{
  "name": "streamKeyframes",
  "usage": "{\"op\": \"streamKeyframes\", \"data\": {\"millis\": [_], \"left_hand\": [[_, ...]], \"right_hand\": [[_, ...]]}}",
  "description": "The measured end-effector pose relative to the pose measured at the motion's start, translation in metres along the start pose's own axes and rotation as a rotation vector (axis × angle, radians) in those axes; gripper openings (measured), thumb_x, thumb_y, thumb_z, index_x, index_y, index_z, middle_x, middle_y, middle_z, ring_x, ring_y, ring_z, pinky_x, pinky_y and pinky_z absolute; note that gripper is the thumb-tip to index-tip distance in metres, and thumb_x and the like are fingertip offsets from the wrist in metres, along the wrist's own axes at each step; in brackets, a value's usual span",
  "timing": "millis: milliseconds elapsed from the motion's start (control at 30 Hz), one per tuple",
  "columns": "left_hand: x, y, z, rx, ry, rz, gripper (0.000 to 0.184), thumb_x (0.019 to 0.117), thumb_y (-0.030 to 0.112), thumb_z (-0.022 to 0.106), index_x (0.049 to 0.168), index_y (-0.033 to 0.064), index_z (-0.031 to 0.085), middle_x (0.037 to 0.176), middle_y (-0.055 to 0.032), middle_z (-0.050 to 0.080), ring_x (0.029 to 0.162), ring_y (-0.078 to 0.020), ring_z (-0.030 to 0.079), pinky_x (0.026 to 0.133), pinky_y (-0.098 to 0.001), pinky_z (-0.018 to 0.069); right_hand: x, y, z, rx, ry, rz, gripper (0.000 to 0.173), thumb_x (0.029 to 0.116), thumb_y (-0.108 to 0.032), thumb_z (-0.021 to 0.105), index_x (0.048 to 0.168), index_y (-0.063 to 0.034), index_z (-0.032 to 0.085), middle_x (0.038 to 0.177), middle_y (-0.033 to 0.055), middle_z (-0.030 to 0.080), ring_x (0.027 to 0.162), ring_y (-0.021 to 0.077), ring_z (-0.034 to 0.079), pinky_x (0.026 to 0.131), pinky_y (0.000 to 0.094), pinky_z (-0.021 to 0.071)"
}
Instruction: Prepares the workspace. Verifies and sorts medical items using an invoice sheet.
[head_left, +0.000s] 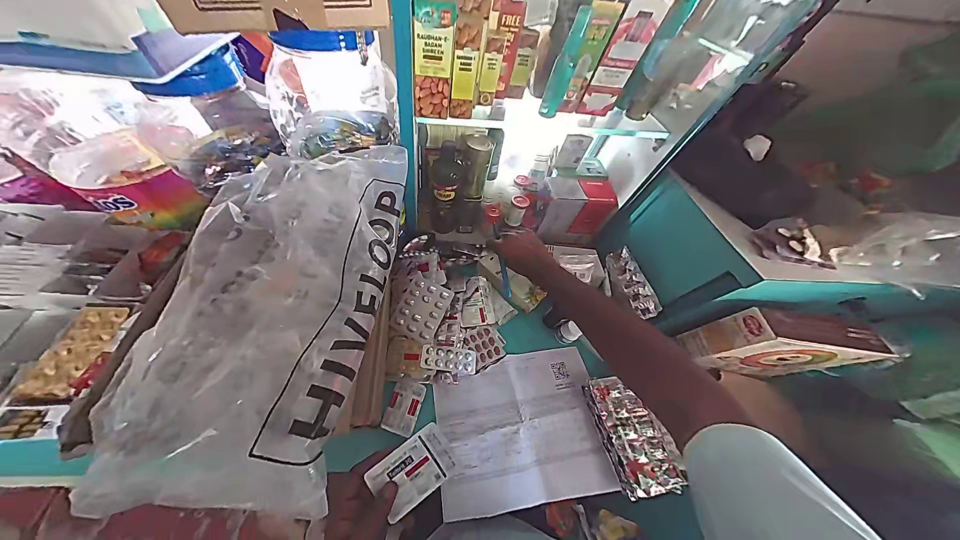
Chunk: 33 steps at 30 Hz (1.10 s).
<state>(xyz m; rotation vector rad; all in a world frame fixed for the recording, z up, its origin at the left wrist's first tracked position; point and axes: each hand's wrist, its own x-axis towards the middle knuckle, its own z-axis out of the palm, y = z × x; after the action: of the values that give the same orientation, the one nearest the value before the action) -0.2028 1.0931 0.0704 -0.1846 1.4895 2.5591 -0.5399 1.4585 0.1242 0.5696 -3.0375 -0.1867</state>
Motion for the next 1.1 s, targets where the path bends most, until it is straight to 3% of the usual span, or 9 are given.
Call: {"op": "streamKeyframes", "data": {"millis": [167,333,433,533,633,767,933,1033,1100], "left_hand": [[-0.006,-0.003,-0.006,-0.002,0.048,-0.019,0.033,0.1006,-0.003,0.053,0.13,0.0112,0.059,0.113,-0.0054,0.075,0.092,-0.0172,0.075,0.074,-0.0355,0.065],[-0.005,0.0,-0.004,0.005,0.039,-0.008,0.032,0.1005,-0.004,0.051,0.13,0.0075,0.057,0.112,-0.0041,0.075,0.094,-0.0164,0.075,0.077,-0.036,0.0647],[-0.003,0.001,-0.002,-0.025,0.013,-0.003,0.032,0.1,-0.004,0.05,0.13,0.0058,0.055,0.112,-0.0062,0.075,0.093,-0.0178,0.075,0.077,-0.0372,0.0646],[-0.004,0.006,0.002,-0.022,0.018,-0.004,0.033,0.0993,-0.004,0.05,0.128,0.0082,0.058,0.11,-0.0051,0.076,0.091,-0.0164,0.075,0.074,-0.0343,0.0646],[-0.007,0.01,0.001,-0.015,0.042,0.008,0.033,0.0994,-0.005,0.052,0.126,0.0107,0.063,0.11,-0.0049,0.077,0.09,-0.0156,0.075,0.073,-0.0332,0.0645],[-0.014,0.007,-0.007,-0.018,0.097,0.012,0.033,0.0994,-0.006,0.051,0.126,0.0097,0.062,0.11,-0.0047,0.076,0.091,-0.0163,0.075,0.074,-0.0346,0.0649],[-0.019,0.005,-0.012,-0.029,0.09,-0.004,0.034,0.0996,-0.004,0.053,0.126,0.0123,0.065,0.113,-0.0062,0.076,0.094,-0.0183,0.075,0.075,-0.0367,0.0649],[-0.016,0.005,-0.01,0.004,0.099,-0.045,0.032,0.1002,-0.003,0.051,0.129,0.0077,0.059,0.112,-0.0072,0.075,0.092,-0.0185,0.075,0.076,-0.037,0.0647],[-0.011,0.006,-0.007,0.037,0.099,-0.063,0.031,0.1001,-0.003,0.051,0.129,0.0056,0.057,0.11,-0.0065,0.075,0.091,-0.0179,0.075,0.075,-0.0369,0.0648]], "right_hand": [[-0.045,-0.026,-0.057,0.079,0.011,0.207,0.016,0.0992,-0.014,0.059,0.107,-0.0066,0.071,0.093,0.0231,0.071,0.09,0.046,0.07,0.072,0.0643,0.0523],[-0.059,-0.028,-0.045,0.401,0.009,-0.004,0.018,0.0903,-0.02,0.077,0.089,-0.0034,0.071,0.082,0.0146,0.069,0.081,0.0353,0.068,0.077,0.0592,0.0533],[-0.029,-0.036,-0.029,0.431,0.092,-0.017,0.022,0.0938,-0.024,0.074,0.096,-0.0022,0.071,0.087,0.018,0.07,0.084,0.0378,0.068,0.079,0.0603,0.0532],[0.009,-0.049,-0.017,0.25,-0.016,0.006,0.024,0.0928,-0.014,0.069,0.116,-0.0093,0.07,0.109,0.018,0.072,0.103,0.0398,0.069,0.087,0.0607,0.0543],[0.036,-0.052,0.01,0.146,-0.066,-0.104,0.03,0.092,-0.011,0.07,0.122,-0.0116,0.07,0.116,0.0168,0.071,0.111,0.0384,0.067,0.093,0.0597,0.0531],[0.036,-0.053,0.016,0.122,-0.006,-0.197,0.028,0.1019,-0.016,0.059,0.128,-0.0157,0.067,0.117,0.0168,0.071,0.106,0.0391,0.069,0.088,0.0601,0.0539],[0.021,-0.047,-0.002,0.123,0.112,-0.162,0.023,0.0996,-0.015,0.061,0.121,-0.0134,0.07,0.114,0.0161,0.072,0.092,0.0411,0.072,0.075,0.0632,0.0552],[0.003,-0.043,-0.024,0.191,0.194,-0.096,0.019,0.0915,-0.018,0.069,0.108,-0.0083,0.069,0.091,0.019,0.072,0.081,0.0436,0.071,0.067,0.065,0.0523],[-0.006,-0.033,-0.033,0.332,0.283,-0.078,0.024,0.0851,-0.019,0.076,0.105,-0.0053,0.071,0.093,0.019,0.073,0.085,0.0431,0.071,0.072,0.0674,0.0533]]}}
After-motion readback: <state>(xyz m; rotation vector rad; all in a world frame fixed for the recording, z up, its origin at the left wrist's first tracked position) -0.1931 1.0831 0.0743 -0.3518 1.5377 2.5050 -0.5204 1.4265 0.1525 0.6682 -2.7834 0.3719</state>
